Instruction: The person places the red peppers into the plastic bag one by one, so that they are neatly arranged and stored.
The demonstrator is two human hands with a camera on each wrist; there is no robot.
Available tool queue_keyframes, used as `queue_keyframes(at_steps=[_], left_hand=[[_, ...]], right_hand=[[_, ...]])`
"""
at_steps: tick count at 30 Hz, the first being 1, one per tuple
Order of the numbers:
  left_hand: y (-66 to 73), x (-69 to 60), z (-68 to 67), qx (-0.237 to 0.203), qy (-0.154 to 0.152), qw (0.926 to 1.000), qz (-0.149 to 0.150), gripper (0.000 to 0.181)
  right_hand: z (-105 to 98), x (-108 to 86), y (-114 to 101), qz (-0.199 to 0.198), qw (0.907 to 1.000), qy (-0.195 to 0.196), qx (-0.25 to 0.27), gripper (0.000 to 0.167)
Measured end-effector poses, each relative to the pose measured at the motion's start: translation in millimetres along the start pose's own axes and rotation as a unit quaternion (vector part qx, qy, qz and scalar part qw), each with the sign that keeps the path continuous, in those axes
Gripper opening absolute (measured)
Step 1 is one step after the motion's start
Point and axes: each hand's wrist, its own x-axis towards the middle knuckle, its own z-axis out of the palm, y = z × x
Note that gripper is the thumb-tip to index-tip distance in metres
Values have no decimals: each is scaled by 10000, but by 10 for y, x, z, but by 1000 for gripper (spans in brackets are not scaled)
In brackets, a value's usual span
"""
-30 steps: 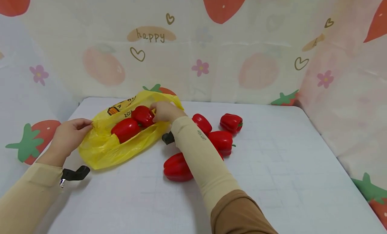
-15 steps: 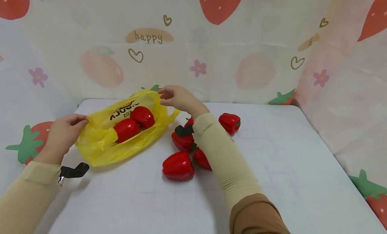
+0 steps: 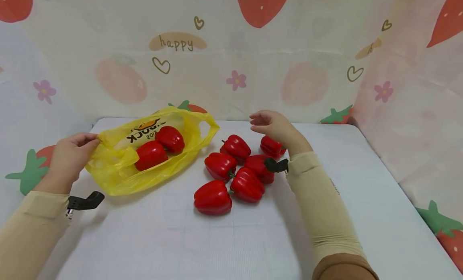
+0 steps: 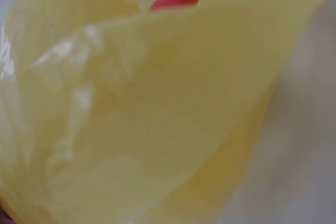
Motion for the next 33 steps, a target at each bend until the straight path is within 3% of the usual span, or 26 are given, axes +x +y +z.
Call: queue_keyframes(at_steps=[7, 15, 26, 33], left_hand=[[29, 10, -33, -273, 74, 9995, -157, 48], [46, -32, -18, -420, -72, 9987, -291, 48], [-45, -16, -14, -636, -81, 9972, -386, 48], [-59, -42, -36, -922, -114, 9952, -293, 44]], right_hand=[[-143, -69, 575, 668, 9972, 210, -259, 53], [-49, -82, 1005, 1371, 9901, 206, -240, 78], [29, -66, 1160, 1666, 9856, 246, -142, 98], [61, -102, 1151, 1710, 9846, 362, -58, 91]])
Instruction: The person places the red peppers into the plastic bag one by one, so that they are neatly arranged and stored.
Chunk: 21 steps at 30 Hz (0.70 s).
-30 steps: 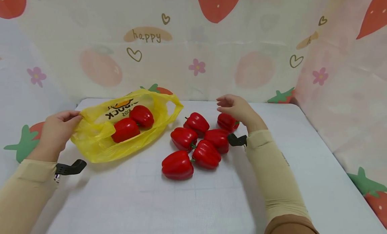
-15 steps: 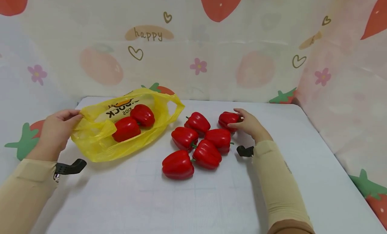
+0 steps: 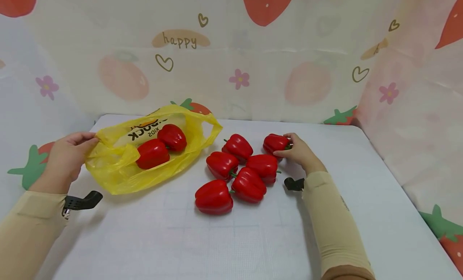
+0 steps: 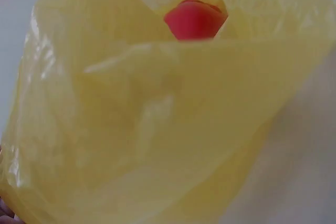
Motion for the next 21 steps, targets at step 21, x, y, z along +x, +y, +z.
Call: queue_keyframes(at_steps=[21], left_hand=[[8, -14, 18, -179, -176, 9997, -7, 42]], right_hand=[[-14, -38, 107, -280, 9992, 200, 182, 80]])
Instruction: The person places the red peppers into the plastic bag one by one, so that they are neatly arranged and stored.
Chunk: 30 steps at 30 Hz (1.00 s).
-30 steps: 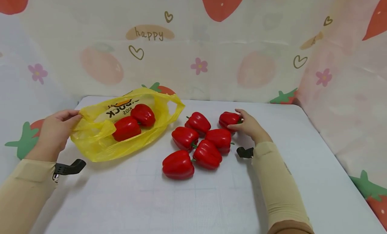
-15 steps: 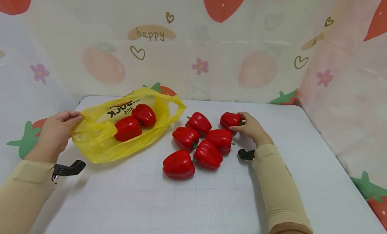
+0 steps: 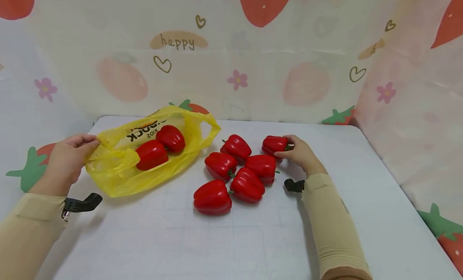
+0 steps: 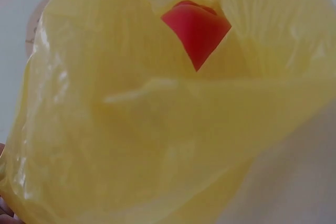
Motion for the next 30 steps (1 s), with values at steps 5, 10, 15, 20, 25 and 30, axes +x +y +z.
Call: queue_keyframes(at_steps=[5, 10, 15, 20, 25, 30], left_hand=[[-2, 2, 7, -63, -22, 10000, -63, 39], [-15, 9, 14, -68, -60, 9999, -77, 39], [-14, 11, 13, -9, -76, 9999, -85, 40], [1, 11, 16, 77, -55, 9999, -139, 42], [13, 6, 27, 195, -54, 9996, -195, 44], [25, 3, 39, 236, -47, 9995, -209, 44]], right_hand=[[-23, -36, -2, -93, 9999, -91, 21, 78], [-63, -55, -6, -183, 9997, -144, 17, 78], [-133, -55, -71, -405, 9991, -47, 94, 76], [-208, -42, -188, -639, 9979, 56, 134, 75], [-261, -32, -331, -805, 9964, 76, 252, 72], [-244, -26, -545, -907, 9950, -11, 422, 72]])
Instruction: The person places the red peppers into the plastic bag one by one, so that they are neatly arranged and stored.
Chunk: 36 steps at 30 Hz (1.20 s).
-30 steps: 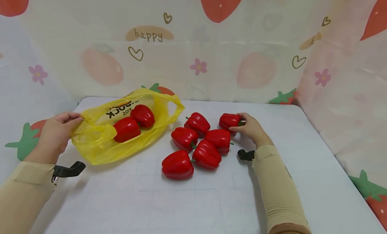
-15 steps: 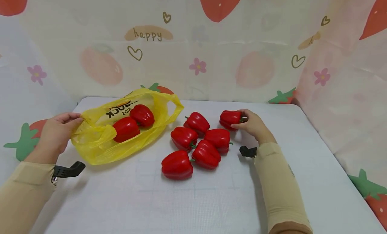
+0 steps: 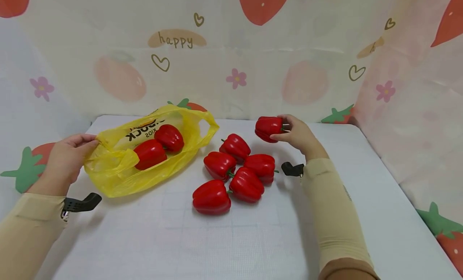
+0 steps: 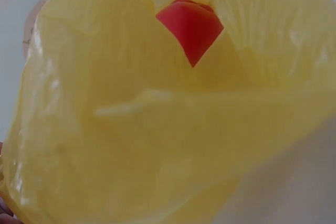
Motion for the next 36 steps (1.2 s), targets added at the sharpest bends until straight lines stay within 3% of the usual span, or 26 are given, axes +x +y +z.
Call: queue_keyframes(at_steps=[7, 15, 25, 36], left_hand=[[34, 14, 19, 109, 23, 9999, -53, 44], [47, 31, 38, 91, 26, 9999, 38, 44], [22, 92, 20, 52, -77, 9997, 208, 43], [-43, 103, 11, 102, -87, 9999, 68, 45]], right_hand=[[212, 118, -386, -489, 9985, -190, 150, 69], [597, 266, -770, -1048, 9921, -559, 413, 67], [1067, 420, -1106, -1214, 9860, -1122, 221, 66], [1595, 560, -1322, -1288, 9774, -1674, 22, 67]])
